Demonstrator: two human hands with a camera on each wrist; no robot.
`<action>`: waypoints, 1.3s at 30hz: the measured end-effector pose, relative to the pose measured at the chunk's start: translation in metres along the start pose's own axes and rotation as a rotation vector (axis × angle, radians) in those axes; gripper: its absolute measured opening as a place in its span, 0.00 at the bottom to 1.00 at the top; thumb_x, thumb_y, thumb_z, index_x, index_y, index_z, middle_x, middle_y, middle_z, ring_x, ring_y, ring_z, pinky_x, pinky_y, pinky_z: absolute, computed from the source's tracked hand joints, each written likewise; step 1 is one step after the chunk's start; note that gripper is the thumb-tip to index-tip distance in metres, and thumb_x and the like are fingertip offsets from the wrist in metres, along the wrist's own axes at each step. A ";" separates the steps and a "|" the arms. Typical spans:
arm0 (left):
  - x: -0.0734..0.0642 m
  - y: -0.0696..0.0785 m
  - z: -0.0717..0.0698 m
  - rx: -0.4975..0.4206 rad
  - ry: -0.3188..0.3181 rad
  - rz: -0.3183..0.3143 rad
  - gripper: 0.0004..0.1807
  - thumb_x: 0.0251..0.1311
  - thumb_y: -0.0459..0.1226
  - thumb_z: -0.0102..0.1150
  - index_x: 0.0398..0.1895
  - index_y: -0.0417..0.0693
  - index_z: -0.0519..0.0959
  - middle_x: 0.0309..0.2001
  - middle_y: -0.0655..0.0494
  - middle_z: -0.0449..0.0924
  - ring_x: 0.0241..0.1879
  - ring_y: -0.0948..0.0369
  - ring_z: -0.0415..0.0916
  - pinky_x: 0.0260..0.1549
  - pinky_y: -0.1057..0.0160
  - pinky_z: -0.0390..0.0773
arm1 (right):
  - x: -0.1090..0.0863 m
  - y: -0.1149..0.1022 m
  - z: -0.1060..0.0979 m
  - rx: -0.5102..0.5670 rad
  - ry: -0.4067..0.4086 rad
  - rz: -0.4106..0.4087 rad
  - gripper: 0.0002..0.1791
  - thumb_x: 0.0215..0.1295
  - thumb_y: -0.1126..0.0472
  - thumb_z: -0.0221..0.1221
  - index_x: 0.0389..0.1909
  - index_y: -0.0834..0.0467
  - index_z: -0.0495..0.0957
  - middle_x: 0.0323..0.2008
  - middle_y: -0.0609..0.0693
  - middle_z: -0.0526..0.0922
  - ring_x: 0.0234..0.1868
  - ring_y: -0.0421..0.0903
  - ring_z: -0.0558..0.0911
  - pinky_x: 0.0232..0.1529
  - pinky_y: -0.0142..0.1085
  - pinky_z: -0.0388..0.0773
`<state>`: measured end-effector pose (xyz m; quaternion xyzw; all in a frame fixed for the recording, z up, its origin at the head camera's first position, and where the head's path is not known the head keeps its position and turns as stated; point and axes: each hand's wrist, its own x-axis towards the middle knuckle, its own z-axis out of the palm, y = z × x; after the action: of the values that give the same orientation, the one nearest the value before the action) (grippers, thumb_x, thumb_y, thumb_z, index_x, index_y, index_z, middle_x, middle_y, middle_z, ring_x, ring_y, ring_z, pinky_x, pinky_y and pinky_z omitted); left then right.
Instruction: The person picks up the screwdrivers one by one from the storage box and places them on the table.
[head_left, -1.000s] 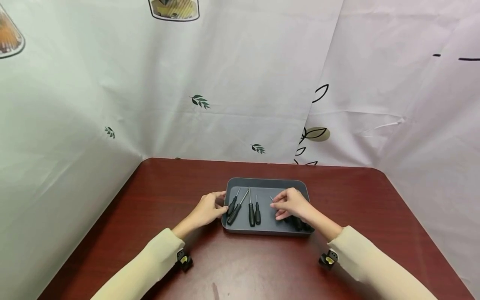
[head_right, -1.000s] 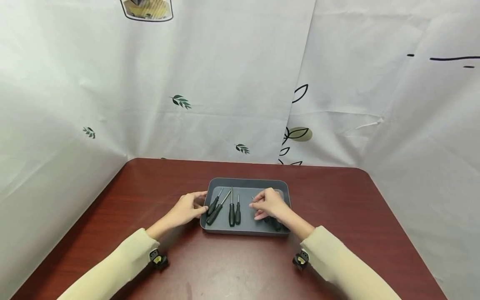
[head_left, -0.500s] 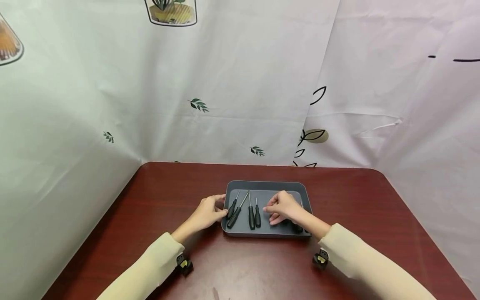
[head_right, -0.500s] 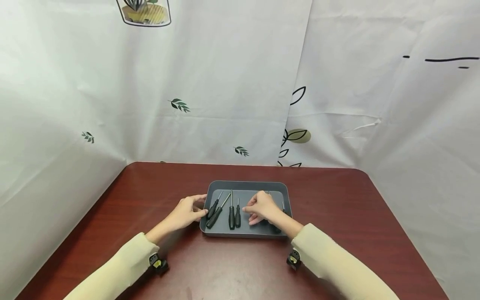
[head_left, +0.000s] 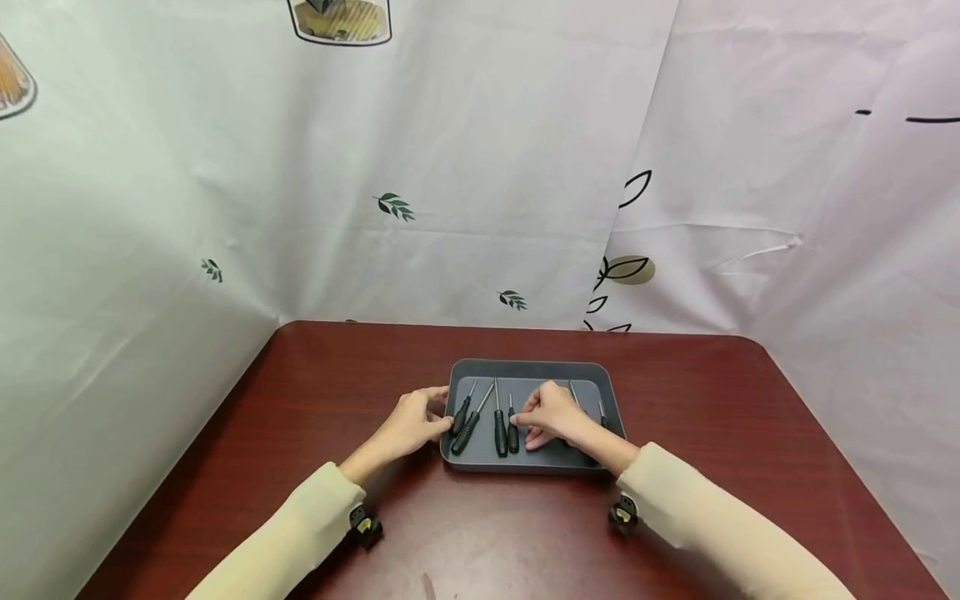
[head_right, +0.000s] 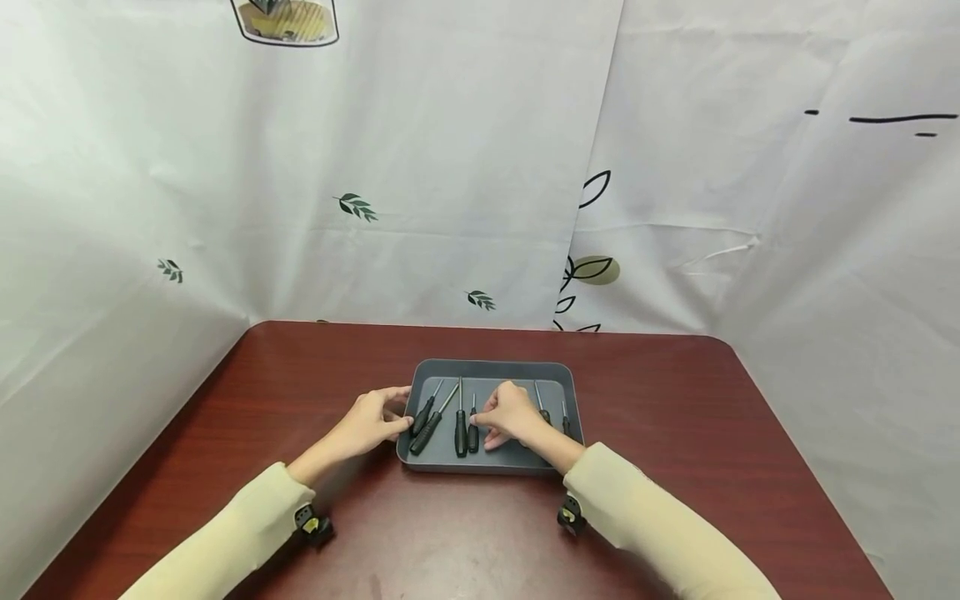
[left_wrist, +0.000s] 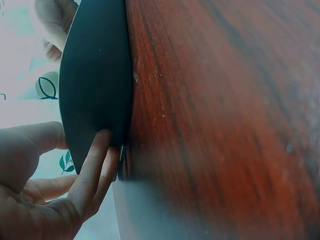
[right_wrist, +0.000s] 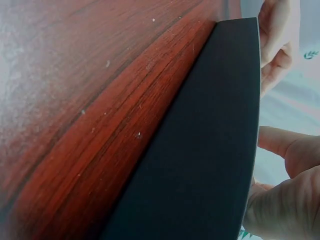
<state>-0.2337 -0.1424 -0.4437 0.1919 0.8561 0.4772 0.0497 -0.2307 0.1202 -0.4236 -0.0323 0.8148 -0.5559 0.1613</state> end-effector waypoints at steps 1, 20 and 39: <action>0.000 0.000 0.000 0.001 -0.001 0.002 0.30 0.59 0.25 0.61 0.65 0.23 0.67 0.50 0.33 0.80 0.32 0.56 0.85 0.25 0.66 0.85 | 0.000 -0.001 0.001 -0.006 0.001 0.001 0.07 0.59 0.71 0.67 0.32 0.71 0.79 0.24 0.66 0.83 0.18 0.51 0.85 0.24 0.42 0.86; -0.002 0.001 -0.001 0.015 0.002 -0.009 0.30 0.59 0.26 0.62 0.66 0.25 0.68 0.49 0.36 0.81 0.31 0.59 0.84 0.26 0.65 0.85 | 0.005 0.000 0.009 -0.154 -0.004 -0.020 0.10 0.59 0.67 0.70 0.23 0.66 0.80 0.15 0.59 0.81 0.16 0.50 0.84 0.20 0.38 0.85; 0.000 -0.002 -0.001 0.018 -0.005 0.010 0.30 0.59 0.26 0.63 0.65 0.24 0.68 0.48 0.35 0.81 0.31 0.58 0.84 0.24 0.66 0.84 | 0.006 -0.004 0.012 -0.217 -0.002 -0.041 0.12 0.57 0.67 0.70 0.19 0.66 0.79 0.13 0.57 0.81 0.15 0.50 0.84 0.21 0.36 0.84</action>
<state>-0.2342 -0.1439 -0.4446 0.1978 0.8592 0.4694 0.0478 -0.2335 0.1062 -0.4258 -0.0668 0.8692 -0.4677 0.1463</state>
